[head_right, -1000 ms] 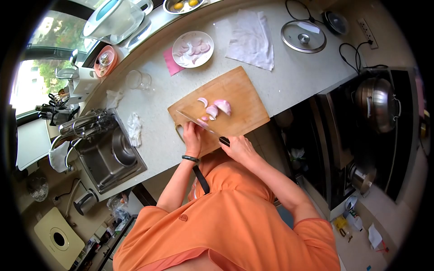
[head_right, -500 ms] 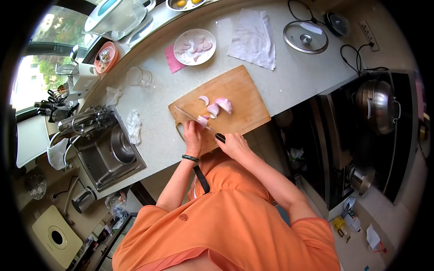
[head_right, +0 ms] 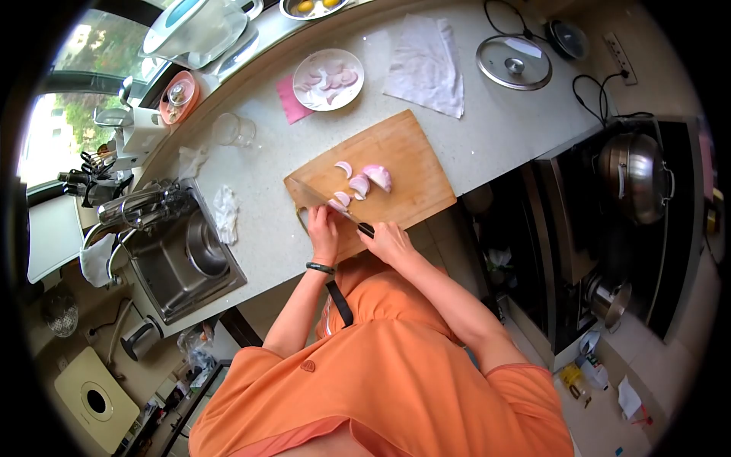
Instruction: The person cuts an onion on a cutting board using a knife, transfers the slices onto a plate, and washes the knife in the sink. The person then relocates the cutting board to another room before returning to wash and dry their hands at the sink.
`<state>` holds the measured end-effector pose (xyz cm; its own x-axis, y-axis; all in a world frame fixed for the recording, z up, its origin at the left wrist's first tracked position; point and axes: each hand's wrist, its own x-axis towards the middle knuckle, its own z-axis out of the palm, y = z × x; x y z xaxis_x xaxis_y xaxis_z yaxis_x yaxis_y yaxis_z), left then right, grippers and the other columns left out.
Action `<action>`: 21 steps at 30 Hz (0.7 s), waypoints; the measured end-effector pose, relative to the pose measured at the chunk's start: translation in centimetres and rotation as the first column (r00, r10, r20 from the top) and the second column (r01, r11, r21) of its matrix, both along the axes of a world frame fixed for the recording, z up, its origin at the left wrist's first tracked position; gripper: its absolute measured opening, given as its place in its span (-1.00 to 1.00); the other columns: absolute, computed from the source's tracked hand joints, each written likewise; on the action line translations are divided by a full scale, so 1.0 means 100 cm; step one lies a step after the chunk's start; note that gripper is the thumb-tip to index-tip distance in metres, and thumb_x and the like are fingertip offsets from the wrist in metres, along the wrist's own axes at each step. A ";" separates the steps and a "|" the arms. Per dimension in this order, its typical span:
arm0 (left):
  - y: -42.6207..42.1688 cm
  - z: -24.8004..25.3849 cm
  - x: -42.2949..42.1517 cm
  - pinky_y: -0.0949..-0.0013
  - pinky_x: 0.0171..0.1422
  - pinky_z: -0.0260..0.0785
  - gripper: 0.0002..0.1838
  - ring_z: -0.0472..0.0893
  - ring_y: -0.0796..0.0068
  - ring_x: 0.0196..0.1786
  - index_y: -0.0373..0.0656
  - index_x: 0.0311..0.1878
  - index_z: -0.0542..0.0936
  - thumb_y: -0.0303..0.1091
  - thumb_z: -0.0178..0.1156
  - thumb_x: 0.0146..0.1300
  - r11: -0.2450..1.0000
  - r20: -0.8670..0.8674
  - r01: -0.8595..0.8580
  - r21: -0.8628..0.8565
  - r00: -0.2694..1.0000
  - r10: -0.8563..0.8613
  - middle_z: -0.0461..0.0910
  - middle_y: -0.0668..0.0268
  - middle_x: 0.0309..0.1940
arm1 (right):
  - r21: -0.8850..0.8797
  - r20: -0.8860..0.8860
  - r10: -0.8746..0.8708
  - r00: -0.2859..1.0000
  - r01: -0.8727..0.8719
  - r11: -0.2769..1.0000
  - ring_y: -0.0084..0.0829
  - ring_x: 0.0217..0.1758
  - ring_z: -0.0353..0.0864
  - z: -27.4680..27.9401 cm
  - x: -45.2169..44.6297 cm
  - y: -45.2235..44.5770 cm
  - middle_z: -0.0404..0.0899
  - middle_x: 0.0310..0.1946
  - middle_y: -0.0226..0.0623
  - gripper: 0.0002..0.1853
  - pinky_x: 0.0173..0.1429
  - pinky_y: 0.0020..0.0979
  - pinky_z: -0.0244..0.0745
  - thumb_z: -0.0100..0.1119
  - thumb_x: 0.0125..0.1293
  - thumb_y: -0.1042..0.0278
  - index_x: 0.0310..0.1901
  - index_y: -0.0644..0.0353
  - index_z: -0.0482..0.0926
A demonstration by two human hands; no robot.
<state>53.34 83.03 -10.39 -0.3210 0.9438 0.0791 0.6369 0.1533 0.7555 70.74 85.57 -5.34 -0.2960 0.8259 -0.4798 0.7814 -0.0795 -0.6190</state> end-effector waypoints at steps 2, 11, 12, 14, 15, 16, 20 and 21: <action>0.002 -0.001 -0.002 0.08 -0.06 0.41 -0.86 0.52 -0.06 -0.13 -0.29 -0.20 0.55 -0.65 0.13 0.16 1.000 -0.006 0.016 -0.002 1.000 -0.016 0.48 0.02 -0.21 | 0.030 -0.143 -0.044 0.989 0.048 0.998 0.17 -0.28 0.62 -0.011 0.003 0.000 0.62 -0.43 0.12 -0.64 -0.21 0.01 0.56 0.25 0.27 0.05 -0.27 0.26 0.67; -0.002 -0.006 -0.001 0.08 -0.04 0.41 -0.84 0.52 -0.07 -0.12 -0.31 -0.18 0.55 -0.65 0.14 0.14 0.999 0.023 -0.025 0.027 0.999 0.024 0.50 0.02 -0.19 | -0.045 0.007 0.031 0.999 -0.031 0.999 0.14 -0.22 0.59 0.025 0.001 0.000 0.61 -0.37 0.06 -0.68 -0.21 -0.07 0.53 0.20 0.32 0.07 -0.26 0.23 0.64; -0.002 -0.007 -0.002 0.08 -0.04 0.41 -0.83 0.52 -0.07 -0.12 -0.32 -0.18 0.54 -0.65 0.14 0.13 0.999 0.020 -0.020 0.032 1.000 0.019 0.50 0.02 -0.19 | -0.046 0.005 0.037 0.999 -0.037 0.998 0.14 -0.22 0.59 0.020 -0.002 -0.001 0.61 -0.37 0.06 -0.68 -0.21 -0.07 0.53 0.20 0.32 0.07 -0.26 0.23 0.64; -0.004 -0.009 -0.004 0.09 -0.03 0.41 -0.83 0.52 -0.07 -0.12 -0.32 -0.18 0.54 -0.65 0.14 0.13 0.999 0.015 -0.017 0.041 1.000 0.016 0.50 0.02 -0.19 | -0.044 0.027 0.017 0.999 -0.016 0.999 0.15 -0.22 0.58 0.008 -0.007 -0.001 0.60 -0.38 0.08 -0.66 -0.21 -0.07 0.53 0.20 0.32 0.06 -0.26 0.24 0.63; -0.005 -0.009 -0.005 0.09 -0.03 0.42 -0.83 0.52 -0.06 -0.12 -0.32 -0.19 0.54 -0.66 0.14 0.12 1.000 0.001 -0.012 0.022 1.000 0.012 0.49 0.03 -0.19 | -0.040 0.025 0.019 1.000 -0.018 0.999 0.15 -0.22 0.58 0.003 -0.007 0.000 0.60 -0.38 0.08 -0.66 -0.21 -0.07 0.53 0.20 0.32 0.06 -0.26 0.24 0.63; -0.005 -0.010 -0.006 0.10 -0.03 0.42 -0.82 0.52 -0.05 -0.12 -0.31 -0.19 0.54 -0.67 0.13 0.11 1.000 -0.012 -0.006 0.005 1.000 0.006 0.49 0.04 -0.18 | -0.050 -0.062 -0.024 0.998 0.021 0.999 0.16 -0.22 0.59 -0.001 -0.006 0.001 0.61 -0.38 0.11 -0.65 -0.21 -0.03 0.52 0.21 0.30 0.06 -0.28 0.25 0.63; -0.007 -0.008 -0.006 0.11 -0.03 0.42 -0.84 0.52 -0.01 -0.13 -0.30 -0.22 0.55 -0.67 0.15 0.11 1.000 0.046 -0.008 0.025 0.999 0.007 0.49 0.05 -0.20 | -0.083 -0.168 -0.054 0.984 0.040 0.996 0.16 -0.23 0.60 -0.007 -0.003 0.003 0.60 -0.39 0.13 -0.64 -0.23 -0.03 0.50 0.23 0.28 0.07 -0.29 0.28 0.62; -0.007 -0.009 -0.006 0.12 -0.04 0.42 -0.85 0.52 0.00 -0.13 -0.30 -0.22 0.55 -0.66 0.16 0.12 0.999 0.037 -0.003 0.037 0.999 0.001 0.49 0.06 -0.20 | -0.080 -0.170 -0.050 0.984 0.037 0.996 0.16 -0.23 0.60 -0.003 -0.003 0.005 0.60 -0.39 0.13 -0.64 -0.23 -0.03 0.50 0.23 0.28 0.07 -0.29 0.28 0.62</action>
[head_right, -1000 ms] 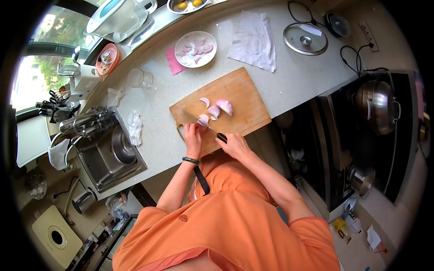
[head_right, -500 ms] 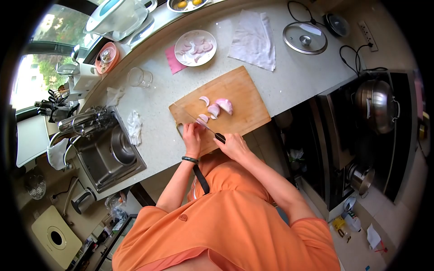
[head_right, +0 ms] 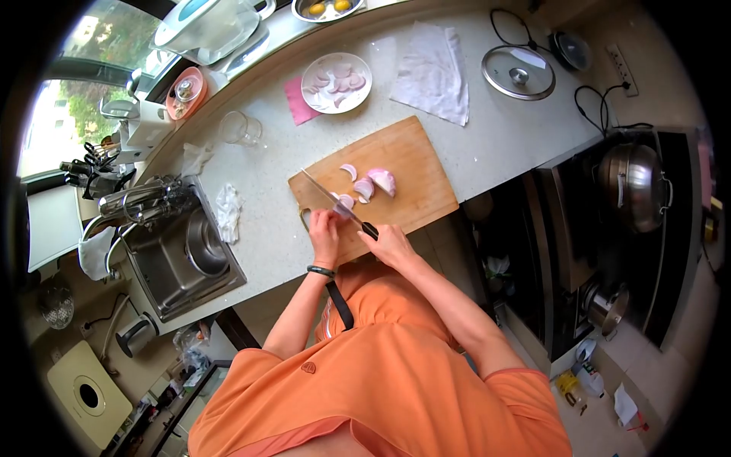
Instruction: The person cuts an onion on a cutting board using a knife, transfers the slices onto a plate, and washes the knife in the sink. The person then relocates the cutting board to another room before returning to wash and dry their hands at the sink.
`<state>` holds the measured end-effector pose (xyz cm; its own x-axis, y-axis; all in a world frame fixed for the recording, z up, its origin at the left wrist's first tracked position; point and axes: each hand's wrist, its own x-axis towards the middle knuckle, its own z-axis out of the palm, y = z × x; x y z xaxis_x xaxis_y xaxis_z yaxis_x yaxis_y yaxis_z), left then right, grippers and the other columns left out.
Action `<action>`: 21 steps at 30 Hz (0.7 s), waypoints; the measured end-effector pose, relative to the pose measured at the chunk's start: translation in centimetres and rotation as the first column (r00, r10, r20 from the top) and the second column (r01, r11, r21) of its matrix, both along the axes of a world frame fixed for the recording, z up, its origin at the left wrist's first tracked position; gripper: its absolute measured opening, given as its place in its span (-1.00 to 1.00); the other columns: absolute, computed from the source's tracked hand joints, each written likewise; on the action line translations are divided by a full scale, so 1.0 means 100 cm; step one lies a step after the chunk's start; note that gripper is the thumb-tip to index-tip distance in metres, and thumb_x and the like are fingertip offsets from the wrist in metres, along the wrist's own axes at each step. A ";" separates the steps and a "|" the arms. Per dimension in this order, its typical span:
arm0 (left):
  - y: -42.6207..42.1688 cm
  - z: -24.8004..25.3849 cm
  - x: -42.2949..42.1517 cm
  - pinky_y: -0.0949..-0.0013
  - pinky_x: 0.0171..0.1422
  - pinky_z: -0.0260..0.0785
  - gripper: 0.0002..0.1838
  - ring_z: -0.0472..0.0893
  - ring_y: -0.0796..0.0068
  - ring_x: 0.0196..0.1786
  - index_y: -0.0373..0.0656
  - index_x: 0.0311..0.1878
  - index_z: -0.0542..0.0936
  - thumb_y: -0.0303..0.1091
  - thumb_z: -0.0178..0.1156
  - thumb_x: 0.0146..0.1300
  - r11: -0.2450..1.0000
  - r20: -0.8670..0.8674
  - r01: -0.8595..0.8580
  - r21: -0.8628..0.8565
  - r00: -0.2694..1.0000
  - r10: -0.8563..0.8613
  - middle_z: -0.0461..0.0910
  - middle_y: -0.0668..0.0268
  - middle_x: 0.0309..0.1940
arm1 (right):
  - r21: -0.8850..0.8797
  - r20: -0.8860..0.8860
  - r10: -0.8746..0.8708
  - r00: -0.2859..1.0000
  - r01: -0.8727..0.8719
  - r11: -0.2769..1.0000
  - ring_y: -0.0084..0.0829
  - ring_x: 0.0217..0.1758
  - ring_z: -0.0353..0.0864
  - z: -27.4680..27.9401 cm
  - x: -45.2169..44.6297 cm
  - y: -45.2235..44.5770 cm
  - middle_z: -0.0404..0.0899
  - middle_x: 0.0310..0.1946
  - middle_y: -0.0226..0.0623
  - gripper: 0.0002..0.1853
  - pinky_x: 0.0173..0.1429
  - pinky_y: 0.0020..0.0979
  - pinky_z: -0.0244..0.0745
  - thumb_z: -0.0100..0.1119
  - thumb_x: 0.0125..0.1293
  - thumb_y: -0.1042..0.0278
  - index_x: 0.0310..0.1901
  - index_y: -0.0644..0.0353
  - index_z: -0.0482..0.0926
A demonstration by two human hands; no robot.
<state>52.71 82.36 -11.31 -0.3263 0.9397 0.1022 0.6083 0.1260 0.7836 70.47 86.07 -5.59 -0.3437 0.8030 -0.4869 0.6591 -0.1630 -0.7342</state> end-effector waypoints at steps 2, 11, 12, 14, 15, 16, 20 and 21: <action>0.000 -0.001 0.001 0.13 -0.04 0.42 -0.86 0.53 0.01 -0.13 -0.29 -0.23 0.55 -0.66 0.18 0.12 1.000 -0.009 0.002 0.011 1.000 -0.002 0.49 0.07 -0.20 | 0.039 -0.021 -0.052 0.998 0.053 0.998 0.17 -0.26 0.59 0.019 0.006 0.003 0.59 -0.43 0.11 -0.65 -0.25 -0.04 0.49 0.23 0.29 0.08 -0.29 0.29 0.60; 0.009 0.003 0.011 0.18 -0.08 0.44 -0.82 0.54 0.03 -0.17 -0.27 -0.15 0.55 -0.60 0.24 0.16 1.000 0.048 -0.015 0.002 0.999 0.015 0.49 0.08 -0.22 | 0.049 0.065 -0.028 0.998 0.025 0.998 0.18 -0.27 0.58 0.035 0.023 0.011 0.59 -0.44 0.09 -0.68 -0.26 -0.02 0.49 0.22 0.29 0.10 -0.32 0.26 0.60; 0.010 0.009 0.012 0.19 -0.07 0.45 -0.76 0.54 0.04 -0.17 -0.26 -0.11 0.54 -0.58 0.28 0.12 0.999 0.010 0.027 -0.018 1.000 -0.027 0.49 0.09 -0.22 | 0.060 0.054 -0.040 0.998 0.037 0.998 0.18 -0.27 0.58 0.035 0.023 0.011 0.59 -0.44 0.09 -0.67 -0.26 -0.02 0.49 0.22 0.29 0.10 -0.31 0.26 0.60; 0.014 0.012 0.014 0.19 -0.07 0.45 -0.69 0.55 0.05 -0.17 -0.26 -0.08 0.53 -0.55 0.33 0.09 0.997 -0.027 0.070 -0.040 0.997 -0.071 0.50 0.09 -0.21 | 0.071 0.044 -0.053 0.998 0.050 0.996 0.18 -0.26 0.57 0.035 0.023 0.012 0.59 -0.44 0.10 -0.67 -0.26 -0.02 0.49 0.22 0.29 0.09 -0.31 0.26 0.60; 0.016 0.008 0.016 0.17 -0.05 0.46 -0.63 0.55 0.05 -0.16 -0.25 -0.06 0.53 -0.53 0.38 0.04 0.996 -0.024 0.065 -0.060 0.998 -0.066 0.51 0.09 -0.20 | 0.058 0.052 -0.046 0.998 0.043 0.997 0.18 -0.26 0.58 0.034 0.023 0.012 0.59 -0.44 0.10 -0.67 -0.26 -0.02 0.50 0.23 0.29 0.09 -0.31 0.26 0.61; 0.017 0.005 0.017 0.15 -0.02 0.46 -0.57 0.56 0.05 -0.14 -0.24 -0.04 0.52 -0.50 0.43 -0.01 0.995 -0.021 0.059 -0.080 0.998 -0.061 0.52 0.09 -0.18 | 0.044 0.061 -0.040 0.997 0.037 0.998 0.18 -0.27 0.58 0.033 0.023 0.012 0.59 -0.43 0.10 -0.67 -0.25 -0.01 0.50 0.23 0.29 0.09 -0.31 0.26 0.61; 0.018 0.002 0.020 0.14 -0.03 0.46 -0.53 0.56 0.07 -0.14 -0.27 -0.04 0.51 -0.50 0.45 -0.05 0.989 -0.025 0.032 -0.147 0.999 -0.037 0.52 0.08 -0.18 | 0.067 0.058 -0.041 0.997 0.037 0.997 0.17 -0.28 0.59 0.027 0.020 0.011 0.59 -0.44 0.11 -0.66 -0.26 0.00 0.51 0.23 0.29 0.07 -0.31 0.25 0.62; 0.018 0.002 0.020 0.14 -0.03 0.46 -0.56 0.57 0.07 -0.15 -0.26 -0.05 0.52 -0.52 0.42 -0.04 0.987 -0.008 0.017 -0.162 1.000 -0.019 0.52 0.08 -0.19 | 0.068 0.084 -0.035 0.996 0.029 0.997 0.17 -0.28 0.60 0.025 0.020 0.012 0.60 -0.45 0.12 -0.66 -0.26 0.01 0.52 0.24 0.28 0.06 -0.32 0.25 0.63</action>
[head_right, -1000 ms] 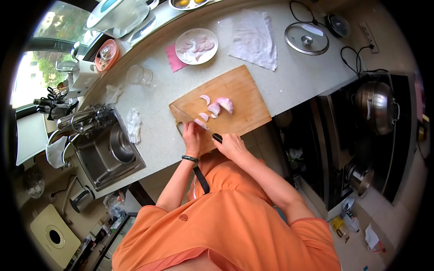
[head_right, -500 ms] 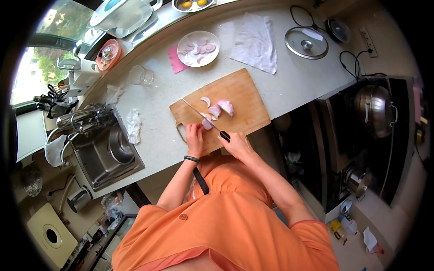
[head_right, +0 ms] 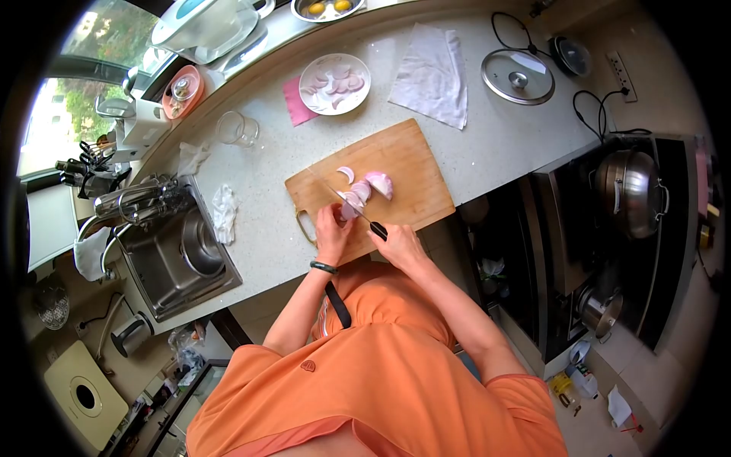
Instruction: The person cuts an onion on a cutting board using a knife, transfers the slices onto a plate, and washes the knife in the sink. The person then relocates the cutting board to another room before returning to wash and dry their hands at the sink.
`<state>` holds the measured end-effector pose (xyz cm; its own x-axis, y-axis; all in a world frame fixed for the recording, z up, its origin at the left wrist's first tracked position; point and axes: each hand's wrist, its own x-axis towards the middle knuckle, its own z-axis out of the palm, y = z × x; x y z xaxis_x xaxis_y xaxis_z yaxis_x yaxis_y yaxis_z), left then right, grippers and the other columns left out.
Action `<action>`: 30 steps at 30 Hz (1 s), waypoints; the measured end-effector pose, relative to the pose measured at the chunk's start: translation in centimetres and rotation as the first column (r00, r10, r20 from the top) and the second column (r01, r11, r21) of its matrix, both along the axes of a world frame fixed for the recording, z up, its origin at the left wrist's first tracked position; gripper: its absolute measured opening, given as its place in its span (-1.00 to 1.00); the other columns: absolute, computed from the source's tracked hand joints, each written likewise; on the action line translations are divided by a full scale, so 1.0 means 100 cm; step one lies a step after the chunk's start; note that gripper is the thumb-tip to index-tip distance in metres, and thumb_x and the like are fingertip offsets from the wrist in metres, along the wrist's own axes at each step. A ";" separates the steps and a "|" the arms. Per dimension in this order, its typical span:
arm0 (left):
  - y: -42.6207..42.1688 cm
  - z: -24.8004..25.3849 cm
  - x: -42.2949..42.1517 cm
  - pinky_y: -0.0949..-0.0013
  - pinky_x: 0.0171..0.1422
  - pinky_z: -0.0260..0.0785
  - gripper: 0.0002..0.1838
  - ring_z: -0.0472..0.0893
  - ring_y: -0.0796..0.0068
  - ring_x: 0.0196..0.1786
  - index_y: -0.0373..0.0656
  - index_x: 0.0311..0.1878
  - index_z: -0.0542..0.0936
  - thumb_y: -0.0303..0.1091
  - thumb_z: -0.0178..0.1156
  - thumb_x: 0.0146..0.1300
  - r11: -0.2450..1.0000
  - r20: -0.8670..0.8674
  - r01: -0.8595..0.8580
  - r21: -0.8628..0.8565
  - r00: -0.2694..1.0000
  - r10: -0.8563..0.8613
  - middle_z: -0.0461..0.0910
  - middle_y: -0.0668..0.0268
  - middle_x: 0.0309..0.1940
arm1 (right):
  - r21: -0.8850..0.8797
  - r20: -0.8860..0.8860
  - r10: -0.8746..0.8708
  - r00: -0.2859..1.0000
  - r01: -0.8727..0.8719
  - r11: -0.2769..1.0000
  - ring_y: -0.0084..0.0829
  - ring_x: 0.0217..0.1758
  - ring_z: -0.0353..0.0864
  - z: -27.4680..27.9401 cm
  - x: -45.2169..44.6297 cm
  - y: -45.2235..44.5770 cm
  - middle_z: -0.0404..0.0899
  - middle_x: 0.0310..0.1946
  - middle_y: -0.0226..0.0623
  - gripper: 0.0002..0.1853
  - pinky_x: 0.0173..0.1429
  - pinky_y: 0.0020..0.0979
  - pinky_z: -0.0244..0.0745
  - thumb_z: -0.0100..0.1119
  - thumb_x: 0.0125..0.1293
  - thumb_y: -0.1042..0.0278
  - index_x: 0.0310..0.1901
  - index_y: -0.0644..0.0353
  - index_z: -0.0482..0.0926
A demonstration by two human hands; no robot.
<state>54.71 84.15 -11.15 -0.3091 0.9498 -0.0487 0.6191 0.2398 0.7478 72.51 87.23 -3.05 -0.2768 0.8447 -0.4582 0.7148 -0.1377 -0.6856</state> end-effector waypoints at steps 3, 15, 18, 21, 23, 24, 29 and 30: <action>0.000 -0.004 -0.002 0.17 -0.06 0.48 -0.63 0.58 0.12 -0.19 -0.26 -0.07 0.54 -0.54 0.38 0.01 0.999 0.036 -0.036 -0.012 0.999 0.037 0.53 0.10 -0.19 | 0.018 0.026 0.002 1.000 -0.003 1.000 0.17 -0.30 0.61 -0.009 0.001 0.002 0.60 -0.46 0.12 -0.65 -0.26 0.02 0.53 0.24 0.28 0.04 -0.33 0.24 0.64; 0.015 0.004 -0.021 0.20 -0.06 0.47 -0.82 0.56 0.14 -0.13 -0.22 -0.23 0.72 -0.62 0.23 0.11 0.992 0.083 0.052 0.114 0.995 -0.062 0.52 0.12 -0.20 | 0.009 -0.043 -0.003 0.999 0.003 1.000 0.18 -0.30 0.53 0.003 0.009 0.012 0.53 -0.47 0.10 -0.67 -0.31 -0.10 0.45 0.23 0.31 0.14 -0.33 0.32 0.55; 0.011 -0.006 -0.019 0.25 -0.07 0.47 -0.83 0.58 0.21 -0.14 -0.24 -0.20 0.70 -0.62 0.23 0.16 0.994 0.173 -0.027 0.105 0.985 0.008 0.51 0.13 -0.19 | 0.019 -0.049 -0.002 0.999 0.003 1.000 0.17 -0.31 0.57 0.002 0.010 0.010 0.57 -0.46 0.10 -0.65 -0.30 -0.04 0.50 0.25 0.28 0.08 -0.34 0.28 0.61; 0.009 -0.010 -0.011 0.38 -0.16 0.48 -0.88 0.60 0.39 -0.23 -0.29 -0.14 0.63 -0.60 0.21 0.25 0.985 0.341 -0.162 0.058 0.931 0.133 0.53 0.21 -0.22 | 0.025 -0.030 0.014 0.999 -0.014 1.000 0.17 -0.32 0.57 0.003 0.011 0.007 0.58 -0.46 0.10 -0.65 -0.31 -0.03 0.49 0.25 0.28 0.08 -0.34 0.28 0.61; 0.009 -0.008 -0.008 0.46 -0.23 0.48 -0.90 0.61 0.51 -0.29 -0.32 -0.12 0.58 -0.58 0.19 0.32 0.958 0.487 -0.286 0.000 0.837 0.250 0.56 0.27 -0.24 | 0.011 -0.041 0.021 0.999 -0.021 1.000 0.17 -0.31 0.58 0.009 0.011 0.007 0.57 -0.47 0.10 -0.66 -0.31 -0.02 0.49 0.25 0.28 0.08 -0.35 0.27 0.61; 0.007 -0.011 -0.009 0.48 -0.24 0.47 -0.90 0.60 0.54 -0.32 -0.30 -0.13 0.54 -0.57 0.20 0.32 0.961 0.507 -0.276 -0.011 0.827 0.243 0.57 0.29 -0.28 | 0.010 -0.040 0.022 0.999 -0.022 1.000 0.17 -0.31 0.58 0.012 0.012 0.007 0.57 -0.47 0.10 -0.66 -0.31 -0.02 0.49 0.25 0.28 0.08 -0.35 0.27 0.61; 0.003 -0.020 -0.005 0.52 -0.25 0.44 -0.92 0.58 0.58 -0.38 -0.26 -0.16 0.52 -0.58 0.20 0.32 0.955 0.518 -0.295 -0.013 0.815 0.259 0.58 0.33 -0.38 | 0.051 -0.039 0.109 0.993 -0.107 0.993 0.16 -0.30 0.59 0.017 0.015 0.005 0.59 -0.45 0.09 -0.68 -0.27 -0.01 0.54 0.23 0.29 0.09 -0.35 0.23 0.62; 0.003 -0.021 -0.004 0.50 -0.25 0.44 -0.92 0.58 0.56 -0.37 -0.27 -0.19 0.52 -0.60 0.20 0.30 0.951 0.525 -0.308 -0.028 0.805 0.276 0.54 0.32 -0.35 | 0.050 -0.037 0.111 0.993 -0.109 0.993 0.16 -0.30 0.59 0.020 0.015 0.006 0.59 -0.45 0.09 -0.68 -0.27 -0.01 0.54 0.23 0.29 0.09 -0.35 0.23 0.62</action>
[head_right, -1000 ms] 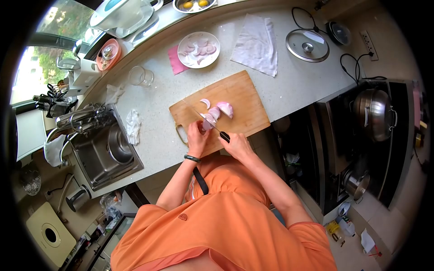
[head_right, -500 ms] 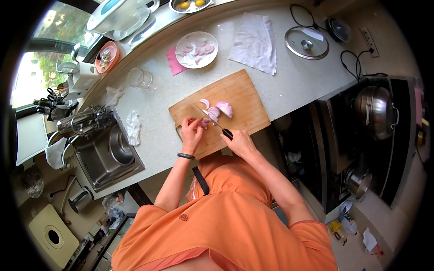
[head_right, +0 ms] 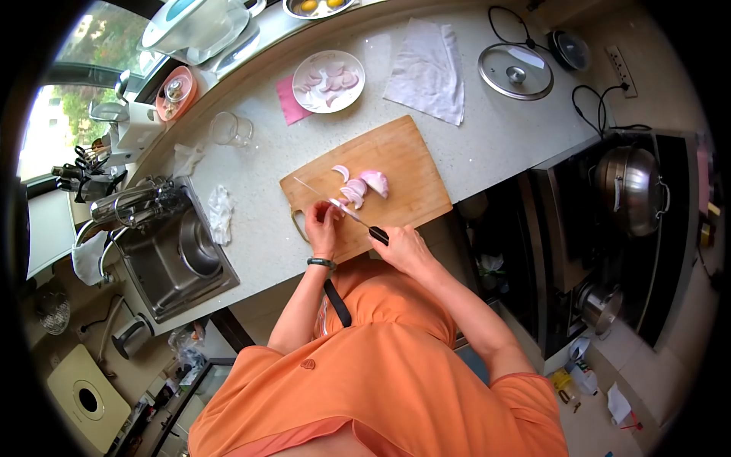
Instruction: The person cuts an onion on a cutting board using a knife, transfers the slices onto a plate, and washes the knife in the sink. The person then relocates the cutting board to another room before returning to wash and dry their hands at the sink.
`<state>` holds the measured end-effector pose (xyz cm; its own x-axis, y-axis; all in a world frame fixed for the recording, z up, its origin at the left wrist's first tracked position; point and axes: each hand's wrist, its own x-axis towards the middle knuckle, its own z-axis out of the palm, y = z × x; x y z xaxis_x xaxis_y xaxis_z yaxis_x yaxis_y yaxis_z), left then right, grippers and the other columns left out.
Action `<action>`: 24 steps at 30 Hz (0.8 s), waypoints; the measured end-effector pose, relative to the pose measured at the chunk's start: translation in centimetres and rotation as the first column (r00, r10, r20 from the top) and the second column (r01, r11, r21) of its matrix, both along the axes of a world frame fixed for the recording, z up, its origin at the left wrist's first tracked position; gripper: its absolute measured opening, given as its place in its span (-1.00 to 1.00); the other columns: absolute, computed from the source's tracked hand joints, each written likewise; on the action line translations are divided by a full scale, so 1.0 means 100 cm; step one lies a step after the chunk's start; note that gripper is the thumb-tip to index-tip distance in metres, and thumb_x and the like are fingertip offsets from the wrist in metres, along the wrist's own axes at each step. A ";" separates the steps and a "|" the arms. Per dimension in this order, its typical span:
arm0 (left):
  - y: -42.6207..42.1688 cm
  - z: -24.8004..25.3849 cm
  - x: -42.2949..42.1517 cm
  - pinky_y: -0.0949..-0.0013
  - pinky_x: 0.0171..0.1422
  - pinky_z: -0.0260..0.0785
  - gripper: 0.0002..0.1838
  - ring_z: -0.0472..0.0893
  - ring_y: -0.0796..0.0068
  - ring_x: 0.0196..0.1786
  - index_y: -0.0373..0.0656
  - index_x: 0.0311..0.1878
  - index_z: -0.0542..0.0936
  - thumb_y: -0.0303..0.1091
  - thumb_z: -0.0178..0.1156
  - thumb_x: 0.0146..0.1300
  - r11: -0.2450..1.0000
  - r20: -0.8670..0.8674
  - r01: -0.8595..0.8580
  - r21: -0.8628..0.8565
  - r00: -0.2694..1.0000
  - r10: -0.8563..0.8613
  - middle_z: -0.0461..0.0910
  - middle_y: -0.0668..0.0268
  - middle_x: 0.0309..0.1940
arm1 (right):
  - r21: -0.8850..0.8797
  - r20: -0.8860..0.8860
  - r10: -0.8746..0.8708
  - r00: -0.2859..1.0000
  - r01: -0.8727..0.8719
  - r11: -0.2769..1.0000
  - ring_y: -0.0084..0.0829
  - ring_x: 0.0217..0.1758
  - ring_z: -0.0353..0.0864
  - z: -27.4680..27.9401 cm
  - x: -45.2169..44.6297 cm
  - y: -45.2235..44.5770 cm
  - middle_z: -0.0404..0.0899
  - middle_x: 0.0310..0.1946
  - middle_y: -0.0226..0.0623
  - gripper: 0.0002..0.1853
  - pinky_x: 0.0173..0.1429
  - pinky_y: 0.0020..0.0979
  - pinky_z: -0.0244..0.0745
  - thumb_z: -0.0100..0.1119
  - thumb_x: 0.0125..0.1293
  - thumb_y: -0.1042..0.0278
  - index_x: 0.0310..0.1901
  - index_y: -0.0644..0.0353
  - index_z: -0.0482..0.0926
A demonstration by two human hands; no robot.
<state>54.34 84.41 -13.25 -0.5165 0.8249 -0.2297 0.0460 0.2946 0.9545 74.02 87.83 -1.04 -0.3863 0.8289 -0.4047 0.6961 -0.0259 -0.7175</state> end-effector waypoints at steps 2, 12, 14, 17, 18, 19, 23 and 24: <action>-0.001 -0.002 0.002 0.48 -0.25 0.44 -0.93 0.57 0.54 -0.36 -0.28 -0.22 0.52 -0.62 0.21 0.28 1.000 0.013 -0.016 -0.012 1.000 0.016 0.51 0.30 -0.33 | -0.008 0.021 0.016 1.000 -0.016 1.000 0.16 -0.30 0.60 0.009 -0.001 0.002 0.60 -0.44 0.09 -0.68 -0.25 -0.01 0.55 0.22 0.29 0.08 -0.34 0.23 0.62; -0.005 -0.018 0.005 0.48 -0.25 0.44 -0.91 0.56 0.54 -0.35 -0.27 -0.23 0.53 -0.64 0.21 0.26 0.996 0.050 -0.082 0.030 0.995 0.081 0.48 0.30 -0.30 | -0.027 0.085 0.053 0.995 -0.050 0.998 0.17 -0.28 0.60 0.013 0.001 0.006 0.59 -0.45 0.14 -0.67 -0.21 0.01 0.55 0.23 0.26 0.09 -0.33 0.28 0.64; -0.005 -0.019 0.006 0.48 -0.26 0.44 -0.91 0.56 0.54 -0.35 -0.27 -0.22 0.52 -0.64 0.20 0.26 0.995 0.072 -0.091 0.034 0.994 0.088 0.47 0.30 -0.30 | -0.014 0.098 0.067 0.993 -0.066 0.998 0.18 -0.29 0.61 0.012 0.001 0.007 0.59 -0.47 0.17 -0.67 -0.20 0.01 0.56 0.24 0.25 0.11 -0.32 0.29 0.65; -0.002 -0.007 0.008 0.48 -0.28 0.45 -0.91 0.57 0.54 -0.37 -0.28 -0.22 0.52 -0.64 0.20 0.26 0.995 0.086 -0.091 0.048 0.993 0.087 0.48 0.30 -0.31 | -0.032 0.143 0.095 0.985 -0.091 0.995 0.18 -0.29 0.62 0.017 -0.003 0.011 0.59 -0.48 0.19 -0.67 -0.19 0.02 0.56 0.24 0.24 0.12 -0.33 0.31 0.66; -0.003 -0.005 0.008 0.48 -0.29 0.45 -0.92 0.57 0.54 -0.38 -0.28 -0.22 0.52 -0.64 0.20 0.27 0.995 0.097 -0.093 0.039 0.991 0.089 0.48 0.31 -0.33 | -0.032 0.144 0.096 0.985 -0.092 0.995 0.18 -0.29 0.62 0.016 -0.005 0.012 0.59 -0.48 0.19 -0.67 -0.19 0.02 0.56 0.24 0.24 0.12 -0.33 0.31 0.66; -0.002 -0.003 0.009 0.49 -0.29 0.45 -0.92 0.58 0.54 -0.39 -0.28 -0.22 0.52 -0.64 0.20 0.27 0.995 0.109 -0.095 0.031 0.990 0.091 0.48 0.31 -0.34 | -0.029 0.160 0.103 0.982 -0.100 0.995 0.19 -0.29 0.62 0.015 -0.006 0.012 0.59 -0.48 0.19 -0.66 -0.18 0.03 0.57 0.24 0.24 0.12 -0.34 0.31 0.66; -0.003 -0.009 0.008 0.49 -0.30 0.45 -0.93 0.58 0.55 -0.40 -0.27 -0.23 0.52 -0.64 0.19 0.28 0.994 0.058 -0.104 0.029 0.993 0.102 0.50 0.31 -0.36 | -0.037 0.216 0.111 0.970 -0.105 0.994 0.18 -0.28 0.64 0.006 -0.014 0.013 0.61 -0.46 0.19 -0.64 -0.15 0.03 0.59 0.24 0.24 0.10 -0.35 0.32 0.68; -0.003 -0.010 0.008 0.48 -0.30 0.45 -0.93 0.58 0.55 -0.40 -0.27 -0.23 0.52 -0.63 0.19 0.28 0.994 0.075 -0.105 0.026 0.992 0.103 0.51 0.31 -0.36 | -0.036 0.216 0.110 0.970 -0.105 0.994 0.18 -0.28 0.64 0.002 -0.017 0.014 0.61 -0.46 0.19 -0.64 -0.15 0.03 0.59 0.24 0.24 0.10 -0.35 0.32 0.68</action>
<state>55.13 84.14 -14.25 -0.5826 0.7747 -0.2458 -0.0537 0.2650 0.9627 72.31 89.24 -0.80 -0.3735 0.7760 -0.5083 0.8348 0.0422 -0.5490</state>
